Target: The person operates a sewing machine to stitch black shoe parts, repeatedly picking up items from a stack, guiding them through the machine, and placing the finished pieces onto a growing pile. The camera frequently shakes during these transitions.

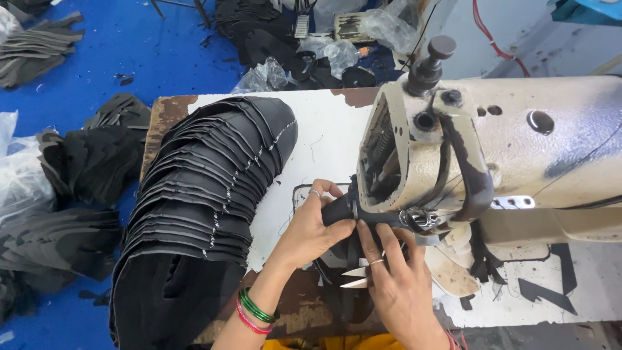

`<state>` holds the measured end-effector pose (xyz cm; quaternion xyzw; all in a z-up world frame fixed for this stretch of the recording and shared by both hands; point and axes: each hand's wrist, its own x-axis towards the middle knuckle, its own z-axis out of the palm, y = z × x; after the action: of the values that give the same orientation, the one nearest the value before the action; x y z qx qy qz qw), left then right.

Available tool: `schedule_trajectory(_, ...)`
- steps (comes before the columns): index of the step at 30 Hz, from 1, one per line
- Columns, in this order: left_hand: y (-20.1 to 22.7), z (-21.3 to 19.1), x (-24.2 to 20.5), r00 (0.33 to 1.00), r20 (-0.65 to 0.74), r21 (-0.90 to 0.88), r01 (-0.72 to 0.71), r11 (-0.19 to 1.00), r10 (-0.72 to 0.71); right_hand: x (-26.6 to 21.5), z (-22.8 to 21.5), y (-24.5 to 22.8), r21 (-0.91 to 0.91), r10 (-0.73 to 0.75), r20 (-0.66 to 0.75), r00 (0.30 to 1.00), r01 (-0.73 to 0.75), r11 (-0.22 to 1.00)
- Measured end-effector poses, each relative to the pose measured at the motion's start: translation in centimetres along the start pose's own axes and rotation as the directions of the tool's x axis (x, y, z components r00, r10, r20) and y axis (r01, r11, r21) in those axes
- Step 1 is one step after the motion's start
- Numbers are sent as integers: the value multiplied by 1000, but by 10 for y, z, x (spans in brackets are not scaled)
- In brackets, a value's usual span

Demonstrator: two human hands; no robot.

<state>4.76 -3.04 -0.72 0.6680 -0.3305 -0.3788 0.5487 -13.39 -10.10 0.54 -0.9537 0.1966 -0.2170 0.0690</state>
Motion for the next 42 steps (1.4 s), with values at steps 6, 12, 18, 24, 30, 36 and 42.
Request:
schedule_trajectory(6, 3, 1, 3, 1000, 12, -33, 1, 999, 0, 2, -1, 2, 48, 23, -8, 1000, -23, 999)
schedule_trajectory(12, 5, 6, 4, 999, -46, -33, -6, 999, 5, 3, 1, 11, 51, 17, -36, 999, -15, 999)
schedule_trajectory(18, 6, 6, 7, 998, -58, -27, 15, 1000, -17, 1, 3, 15, 73, 12, -2, 1000, -12, 997)
schedule_trajectory(24, -2, 6, 10, 999, -41, -65, 13, 998, -15, 2, 6, 17, 97, 50, 26, 998, -52, 994)
schedule_trajectory(30, 0, 9, 14, 999, -31, -96, 7, 995, -10, -1, 21, 32, 109, 0, -82, 997, 9, 994)
schedule_trajectory(36, 4, 4, 16, 1000, -4, -41, -9, 999, 9, -4, 35, 41, 185, 15, -81, 997, 0, 983)
schedule_trajectory(42, 14, 1, -26, 885, -112, 514, -338, 788, 453, -1, 28, 39, 68, -54, -187, 981, 68, 995)
